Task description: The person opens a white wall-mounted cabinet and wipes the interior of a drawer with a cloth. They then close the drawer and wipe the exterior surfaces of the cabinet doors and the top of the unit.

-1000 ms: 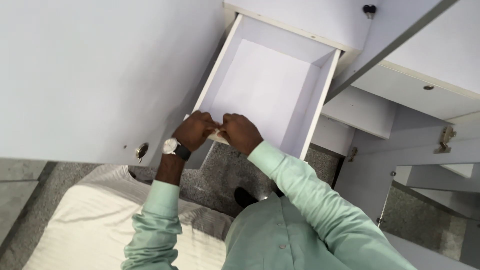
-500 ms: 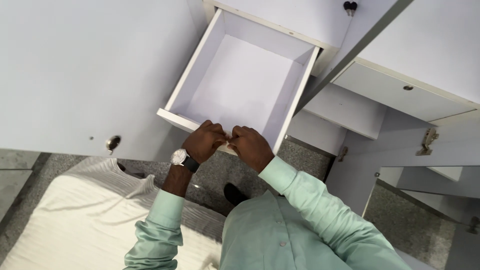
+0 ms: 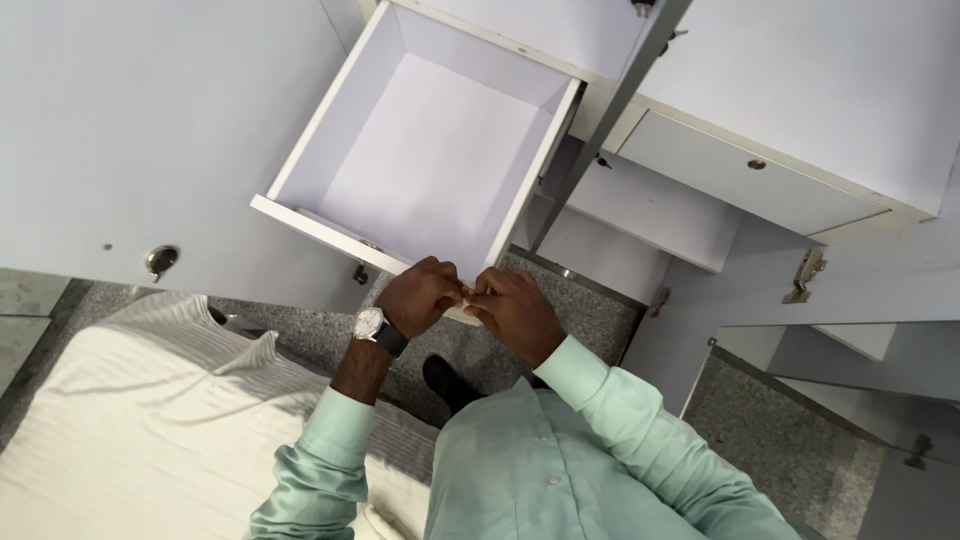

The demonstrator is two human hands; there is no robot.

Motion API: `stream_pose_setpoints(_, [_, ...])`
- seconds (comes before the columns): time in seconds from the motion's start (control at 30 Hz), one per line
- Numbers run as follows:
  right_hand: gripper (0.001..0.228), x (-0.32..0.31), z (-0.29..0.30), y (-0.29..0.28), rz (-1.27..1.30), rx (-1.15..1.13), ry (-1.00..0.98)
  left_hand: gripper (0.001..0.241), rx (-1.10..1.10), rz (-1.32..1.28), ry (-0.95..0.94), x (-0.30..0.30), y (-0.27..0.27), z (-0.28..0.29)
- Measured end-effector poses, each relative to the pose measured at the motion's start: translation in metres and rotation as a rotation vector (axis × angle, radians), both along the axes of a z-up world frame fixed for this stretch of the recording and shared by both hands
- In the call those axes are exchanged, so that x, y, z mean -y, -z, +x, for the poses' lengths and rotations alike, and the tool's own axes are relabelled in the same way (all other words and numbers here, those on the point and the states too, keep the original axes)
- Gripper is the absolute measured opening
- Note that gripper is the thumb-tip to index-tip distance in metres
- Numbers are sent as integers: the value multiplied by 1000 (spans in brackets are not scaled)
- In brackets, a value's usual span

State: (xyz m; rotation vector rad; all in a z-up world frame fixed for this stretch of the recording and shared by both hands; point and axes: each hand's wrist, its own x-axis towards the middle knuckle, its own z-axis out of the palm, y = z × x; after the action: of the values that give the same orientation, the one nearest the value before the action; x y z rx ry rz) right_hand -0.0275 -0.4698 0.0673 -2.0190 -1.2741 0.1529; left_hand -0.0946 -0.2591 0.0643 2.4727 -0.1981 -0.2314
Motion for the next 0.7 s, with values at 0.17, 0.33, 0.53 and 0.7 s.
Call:
stream_pose_setpoints(0.17, [17, 21, 13, -1, -68, -112, -13, 6, -38, 35, -55, 23, -12, -2])
stream_pose_setpoints(0.33, [24, 30, 24, 14, -90, -292, -73, 10, -1, 25, -147, 29, -4, -8])
stream_pose_setpoints(0.53, [18, 22, 30, 42, 77, -732, -18, 10, -25, -44, -204, 26, -1, -4])
stream_pose_setpoints(0.7, [22, 20, 40, 47, 21, -917, -4, 18, -146, -48, -101, 11, -13, 27])
